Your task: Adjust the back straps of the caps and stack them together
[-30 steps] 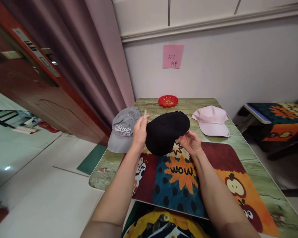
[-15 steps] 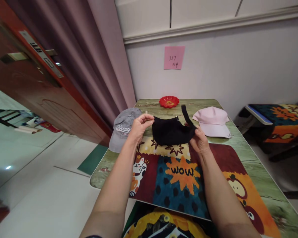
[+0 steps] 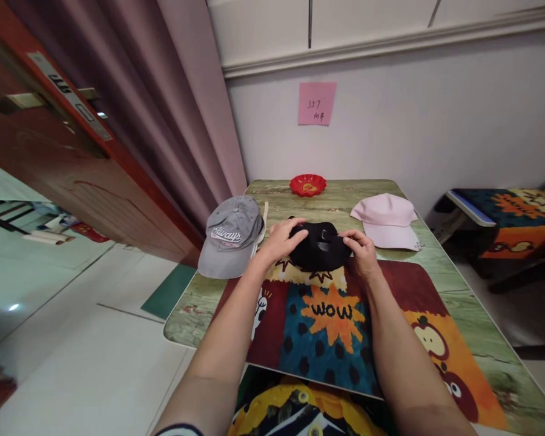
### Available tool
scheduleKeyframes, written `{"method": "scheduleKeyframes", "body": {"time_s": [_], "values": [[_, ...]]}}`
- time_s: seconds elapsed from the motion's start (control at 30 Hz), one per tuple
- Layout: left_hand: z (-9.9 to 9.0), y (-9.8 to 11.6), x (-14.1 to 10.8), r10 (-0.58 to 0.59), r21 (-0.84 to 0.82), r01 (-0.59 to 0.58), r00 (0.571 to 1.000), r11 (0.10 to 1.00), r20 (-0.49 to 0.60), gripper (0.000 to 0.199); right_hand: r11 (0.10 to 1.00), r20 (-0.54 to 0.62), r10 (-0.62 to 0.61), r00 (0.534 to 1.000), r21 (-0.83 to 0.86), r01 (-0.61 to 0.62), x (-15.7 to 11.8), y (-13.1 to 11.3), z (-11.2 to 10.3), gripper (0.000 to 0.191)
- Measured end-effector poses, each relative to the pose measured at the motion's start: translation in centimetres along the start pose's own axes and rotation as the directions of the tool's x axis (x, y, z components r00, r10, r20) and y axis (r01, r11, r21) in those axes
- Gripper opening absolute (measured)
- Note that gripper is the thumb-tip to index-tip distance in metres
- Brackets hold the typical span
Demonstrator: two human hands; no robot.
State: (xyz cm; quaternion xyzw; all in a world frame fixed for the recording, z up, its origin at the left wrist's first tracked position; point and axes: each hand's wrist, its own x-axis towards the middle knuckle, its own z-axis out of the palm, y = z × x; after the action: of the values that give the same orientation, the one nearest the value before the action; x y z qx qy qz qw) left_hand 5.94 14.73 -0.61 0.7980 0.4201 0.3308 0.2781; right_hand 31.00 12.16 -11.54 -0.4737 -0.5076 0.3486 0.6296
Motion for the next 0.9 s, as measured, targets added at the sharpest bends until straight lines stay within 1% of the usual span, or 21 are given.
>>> {"method": "scheduleKeyframes", "body": {"time_s": [0.1, 0.2, 0.23, 0.3, 0.4, 0.47, 0.53, 0.63, 0.7, 0.77, 0.8, 0.9], "values": [[-0.3, 1.0, 0.0, 0.002, 0.04, -0.005, 0.998, 0.999, 0.07, 0.018, 0.979, 0.08, -0.06, 0.995, -0.188, 0.074, 0.1, -0.3, -0.6, 0.018], [-1.2, 1.5, -0.7, -0.009, 0.051, 0.004, 0.995, 0.999, 0.097, 0.017, 0.907, 0.162, -0.128, 0.978, -0.38, 0.182, 0.3, -1.1, -0.8, 0.023], [-1.6, 1.6, -0.9, -0.015, 0.051, 0.01, 0.994, 0.999, 0.11, 0.017, 0.865, 0.196, -0.152, 0.969, -0.448, 0.226, 0.4, -1.7, -0.7, 0.026], [-2.4, 1.7, -1.1, -0.034, 0.041, 0.028, 0.99, 0.999, 0.14, 0.018, 0.754, 0.274, -0.168, 0.947, -0.583, 0.302, 0.7, -3.0, -0.3, 0.033], [-2.9, 1.7, -1.1, -0.055, 0.007, 0.055, 0.988, 0.998, 0.142, 0.018, 0.591, 0.355, -0.093, 0.93, -0.733, 0.338, 1.4, -5.2, 0.7, 0.041], [-2.8, 1.6, -1.1, -0.043, -0.008, 0.044, 0.992, 0.999, 0.118, 0.017, 0.534, 0.373, -0.043, 0.927, -0.775, 0.337, 1.8, -6.6, 1.4, 0.043], [-2.4, 1.9, -1.1, -0.018, 0.008, 0.017, 0.995, 1.0, 0.097, 0.022, 0.525, 0.397, -0.025, 0.918, -0.776, 0.35, 2.0, -7.7, 2.1, 0.041], [-1.6, 2.8, -1.5, -0.001, 0.099, -0.006, 0.998, 0.995, 0.064, 0.033, 0.531, 0.427, 0.0, 0.904, -0.766, 0.362, 1.9, -8.8, 2.8, 0.036], [-1.0, 3.8, -1.9, 0.013, 0.169, -0.018, 0.999, 0.985, 0.032, 0.03, 0.535, 0.438, 0.053, 0.897, -0.771, 0.345, 1.5, -9.5, 3.0, 0.027], [-0.3, 4.7, -2.2, 0.032, 0.22, -0.036, 0.999, 0.975, 0.019, 0.019, 0.538, 0.435, 0.119, 0.893, -0.784, 0.31, 1.2, -10.1, 3.2, 0.017], [0.0, 5.2, -2.4, 0.037, 0.247, -0.041, 0.999, 0.968, 0.018, 0.017, 0.537, 0.428, 0.143, 0.893, -0.791, 0.293, 1.1, -10.4, 3.3, 0.016], [1.2, 6.3, -2.5, 0.015, 0.367, -0.015, 1.0, 0.93, 0.005, 0.029, 0.547, 0.389, 0.149, 0.909, -0.798, 0.252, 0.9, -11.0, 3.3, 0.017]]}}
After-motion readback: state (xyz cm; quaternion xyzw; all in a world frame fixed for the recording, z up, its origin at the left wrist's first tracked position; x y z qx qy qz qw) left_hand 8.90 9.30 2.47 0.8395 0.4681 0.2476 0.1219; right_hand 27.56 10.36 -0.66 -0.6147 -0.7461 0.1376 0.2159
